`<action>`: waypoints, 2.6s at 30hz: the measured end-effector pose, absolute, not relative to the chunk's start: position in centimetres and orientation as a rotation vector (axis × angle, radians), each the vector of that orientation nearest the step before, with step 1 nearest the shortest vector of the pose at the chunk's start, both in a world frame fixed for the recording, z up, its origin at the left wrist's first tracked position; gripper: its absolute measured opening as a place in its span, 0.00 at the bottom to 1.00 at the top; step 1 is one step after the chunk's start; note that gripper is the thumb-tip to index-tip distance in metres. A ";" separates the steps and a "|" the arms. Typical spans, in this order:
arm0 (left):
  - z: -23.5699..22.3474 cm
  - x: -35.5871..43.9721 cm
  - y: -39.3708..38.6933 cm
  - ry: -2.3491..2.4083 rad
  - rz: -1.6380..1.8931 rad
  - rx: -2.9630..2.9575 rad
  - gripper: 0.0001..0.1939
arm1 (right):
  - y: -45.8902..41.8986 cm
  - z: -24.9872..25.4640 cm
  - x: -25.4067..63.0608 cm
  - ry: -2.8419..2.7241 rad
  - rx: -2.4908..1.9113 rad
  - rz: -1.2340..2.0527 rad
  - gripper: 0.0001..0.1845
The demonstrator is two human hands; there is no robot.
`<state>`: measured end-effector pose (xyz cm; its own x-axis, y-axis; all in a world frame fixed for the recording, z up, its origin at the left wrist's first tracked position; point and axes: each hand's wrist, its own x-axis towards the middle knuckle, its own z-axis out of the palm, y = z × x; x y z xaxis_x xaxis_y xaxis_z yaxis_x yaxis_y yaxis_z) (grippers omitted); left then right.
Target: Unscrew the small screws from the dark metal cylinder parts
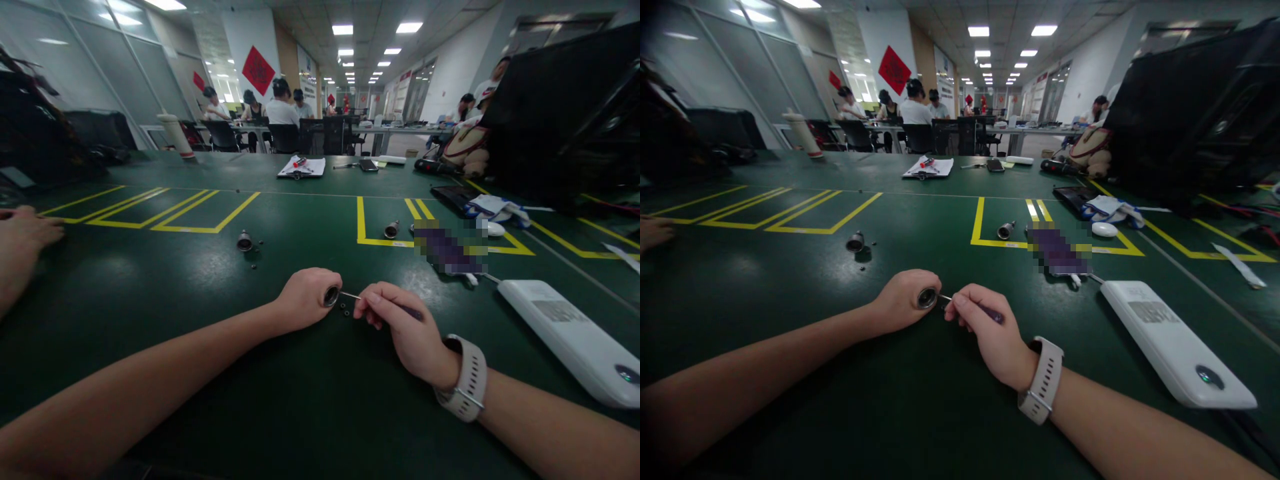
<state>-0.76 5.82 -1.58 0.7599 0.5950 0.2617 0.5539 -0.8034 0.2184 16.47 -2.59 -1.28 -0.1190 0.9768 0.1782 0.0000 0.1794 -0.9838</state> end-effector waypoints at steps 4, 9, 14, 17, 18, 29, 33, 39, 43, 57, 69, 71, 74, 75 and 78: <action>-1.6 -0.7 5.7 0.930 0.436 2.914 0.03 | -2.8 -1.1 16.4 -1.515 -1.050 1.095 0.13; -1.7 -0.9 5.7 0.834 0.495 2.887 0.04 | -2.3 -1.6 16.6 -1.306 -1.002 1.314 0.13; -1.7 -0.9 5.8 0.713 0.573 2.837 0.05 | -2.0 -1.4 16.5 -1.115 -0.946 1.437 0.12; -1.7 -0.9 5.9 0.707 0.587 2.813 0.05 | -1.9 -1.3 16.4 -1.069 -0.933 1.468 0.12; -1.7 -0.9 5.9 0.718 0.588 2.809 0.05 | -1.9 -1.4 16.4 -1.064 -0.927 1.468 0.12; -1.5 -0.7 5.5 0.975 0.433 2.947 0.02 | -2.9 -0.9 16.3 -1.538 -1.049 1.069 0.13; -1.5 -0.7 5.5 0.953 0.461 2.945 0.03 | -2.4 -1.5 16.5 -1.346 -1.016 1.249 0.13; -1.8 -0.9 5.8 0.847 0.599 2.818 0.03 | -2.0 -1.5 16.5 -1.089 -0.960 1.427 0.12; -1.9 -0.9 5.9 0.793 0.614 2.824 0.04 | -1.9 -1.3 16.5 -1.043 -0.940 1.479 0.12; -1.5 -0.7 5.5 0.933 0.429 2.964 0.04 | -2.3 -1.6 16.4 -1.327 -1.029 1.295 0.12; -1.5 -0.7 5.6 0.829 0.486 2.917 0.04 | -1.8 -1.2 16.7 -1.060 -0.959 1.474 0.13; -1.5 -0.8 5.7 0.867 0.478 2.906 0.03 | -1.8 -1.3 16.6 -1.065 -0.966 1.456 0.13; -1.5 -0.7 5.7 0.907 0.456 2.918 0.02 | -1.8 -1.5 16.6 -1.063 -0.978 1.409 0.13; -1.5 -0.7 5.6 0.913 0.451 2.928 0.02 | -1.9 -1.5 16.5 -1.061 -0.980 1.389 0.13; -1.4 -0.7 5.6 0.912 0.443 2.952 0.03 | -2.0 -1.6 16.5 -1.121 -1.002 1.342 0.13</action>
